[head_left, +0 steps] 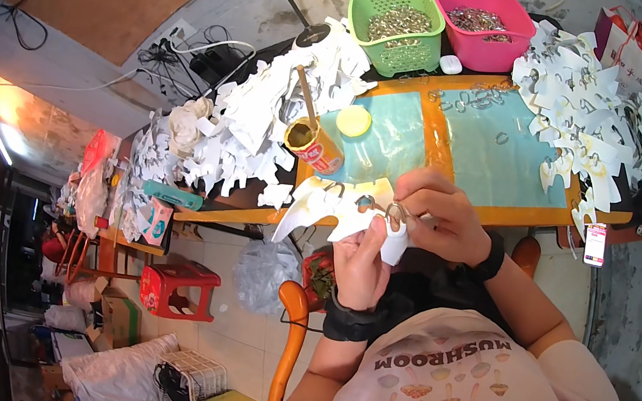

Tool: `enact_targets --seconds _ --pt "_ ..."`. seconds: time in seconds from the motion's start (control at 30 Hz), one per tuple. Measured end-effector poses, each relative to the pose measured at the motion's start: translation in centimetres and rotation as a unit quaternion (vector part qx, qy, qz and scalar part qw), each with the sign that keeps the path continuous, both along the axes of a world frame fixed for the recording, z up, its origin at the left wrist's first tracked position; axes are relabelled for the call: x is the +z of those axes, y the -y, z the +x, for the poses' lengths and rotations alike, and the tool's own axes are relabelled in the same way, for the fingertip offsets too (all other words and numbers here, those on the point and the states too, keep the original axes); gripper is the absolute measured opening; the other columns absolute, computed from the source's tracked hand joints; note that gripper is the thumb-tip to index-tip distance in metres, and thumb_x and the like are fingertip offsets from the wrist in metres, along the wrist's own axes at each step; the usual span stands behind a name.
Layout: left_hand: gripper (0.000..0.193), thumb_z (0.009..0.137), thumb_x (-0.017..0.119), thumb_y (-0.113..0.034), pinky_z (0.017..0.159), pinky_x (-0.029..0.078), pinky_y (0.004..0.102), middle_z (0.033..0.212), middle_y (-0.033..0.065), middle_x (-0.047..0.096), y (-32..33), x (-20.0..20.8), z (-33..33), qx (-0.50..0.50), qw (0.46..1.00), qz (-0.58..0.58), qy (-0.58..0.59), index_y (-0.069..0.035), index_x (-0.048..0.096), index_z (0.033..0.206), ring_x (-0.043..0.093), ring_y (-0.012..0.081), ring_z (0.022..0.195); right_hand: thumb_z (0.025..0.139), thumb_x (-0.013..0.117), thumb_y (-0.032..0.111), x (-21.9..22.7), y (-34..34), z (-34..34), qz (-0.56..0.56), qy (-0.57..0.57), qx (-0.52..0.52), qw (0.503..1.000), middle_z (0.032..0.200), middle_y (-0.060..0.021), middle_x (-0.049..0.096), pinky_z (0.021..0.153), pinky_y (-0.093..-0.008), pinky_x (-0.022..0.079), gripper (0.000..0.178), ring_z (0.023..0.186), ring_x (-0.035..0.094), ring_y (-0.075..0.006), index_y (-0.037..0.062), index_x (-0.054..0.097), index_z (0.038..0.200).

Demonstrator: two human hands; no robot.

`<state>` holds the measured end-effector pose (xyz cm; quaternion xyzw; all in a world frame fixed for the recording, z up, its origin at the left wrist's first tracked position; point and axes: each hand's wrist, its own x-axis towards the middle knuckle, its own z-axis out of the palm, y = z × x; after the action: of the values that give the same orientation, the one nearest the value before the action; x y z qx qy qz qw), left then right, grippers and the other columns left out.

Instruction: Manually applying glue and assembling white fabric shoe upper components at a workbench.

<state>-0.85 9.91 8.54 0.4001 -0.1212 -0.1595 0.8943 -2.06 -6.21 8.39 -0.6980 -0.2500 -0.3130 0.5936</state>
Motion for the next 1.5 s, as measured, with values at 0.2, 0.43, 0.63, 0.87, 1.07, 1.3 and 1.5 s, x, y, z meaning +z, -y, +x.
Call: enact_targets --seconds 0.2,0.43,0.63,0.87,1.07,1.3,1.5 --pt "0.021 0.094 0.065 -0.008 0.061 0.053 0.0289 0.094 0.0089 0.068 -0.3 -1.2 0.2 -0.028 0.997 -0.049 0.05 0.002 0.06 0.112 0.065 0.0141 0.076 0.089 0.065 0.013 -1.2 0.7 -0.3 0.352 -0.218 0.363 0.835 0.107 -0.0062 0.061 0.085 -0.0306 0.047 0.025 0.095 0.057 -0.016 0.0022 0.061 0.111" --pt "0.005 0.085 0.069 0.006 0.042 0.045 0.0207 0.074 0.007 0.069 -0.8 1.8 -0.1 0.011 0.985 0.159 0.073 0.004 0.068 0.09 0.06 0.008 0.054 0.088 0.067 0.017 1.2 2.3 -1.5 0.14 -0.177 0.215 0.95 0.102 -0.0043 0.063 0.078 -0.0273 0.046 0.03 0.086 0.054 -0.0111 0.0007 0.064 0.113" --pt "0.014 0.08 0.074 0.009 0.043 0.045 0.0196 0.076 0.0076 0.07 -1.4 1.8 0.3 0.021 0.976 0.166 0.139 0.005 0.069 0.092 0.061 0.0064 0.056 0.087 0.072 0.003 2.4 2.2 -2.3 0.011 -0.145 0.09 0.985 0.094 -0.003 0.065 0.065 -0.0246 0.046 0.008 0.076 0.057 -0.0065 0.0016 0.066 0.091" --pt "0.019 0.079 0.072 0.011 0.046 0.048 0.0208 0.079 0.0076 0.07 -1.2 1.9 -0.2 0.038 0.987 0.128 0.088 0.006 0.068 0.096 0.063 0.007 0.061 0.082 0.072 0.0 4.0 0.9 -3.4 -0.043 -0.06 -0.038 0.996 0.099 -0.0076 0.064 0.067 -0.0272 0.049 0.009 0.079 0.063 -0.0171 0.0016 0.065 0.087" --pt "0.019 0.076 0.074 0.011 0.055 0.047 0.0207 0.075 0.0023 0.066 -1.7 1.0 -0.3 0.042 0.983 0.154 0.087 0.007 0.066 0.093 0.059 0.0056 0.064 0.077 0.072 -0.002 4.2 0.6 -3.4 -0.159 0.046 -0.126 0.978 0.103 -0.0086 0.063 0.07 -0.0319 0.051 0.013 0.081 0.063 -0.0234 0.0025 0.063 0.085" --pt "0.025 0.075 0.077 0.01 0.062 0.044 0.0179 0.084 -0.0001 0.062 -1.3 1.0 0.1 0.066 0.932 0.24 0.264 0.003 0.062 0.094 0.053 0.0033 0.075 0.076 0.071 -0.002 4.1 0.0 -3.1 -0.2 0.056 -0.166 0.964 0.102 -0.0107 0.062 0.07 -0.0362 0.052 0.018 0.082 0.063 -0.029 0.0014 0.058 0.088" --pt "0.021 0.082 0.077 0.007 0.06 0.045 0.0182 0.084 -0.0001 0.061 -0.9 1.5 -0.2 0.07 0.93 0.267 0.243 0.003 0.058 0.091 0.055 0.0044 0.078 0.077 0.068 -0.006 3.0 -0.7 -3.0 -0.125 0.011 -0.142 0.982 0.104 -0.0134 0.061 0.07 -0.0328 0.051 0.021 0.081 0.063 -0.0284 0.0014 0.057 0.093"
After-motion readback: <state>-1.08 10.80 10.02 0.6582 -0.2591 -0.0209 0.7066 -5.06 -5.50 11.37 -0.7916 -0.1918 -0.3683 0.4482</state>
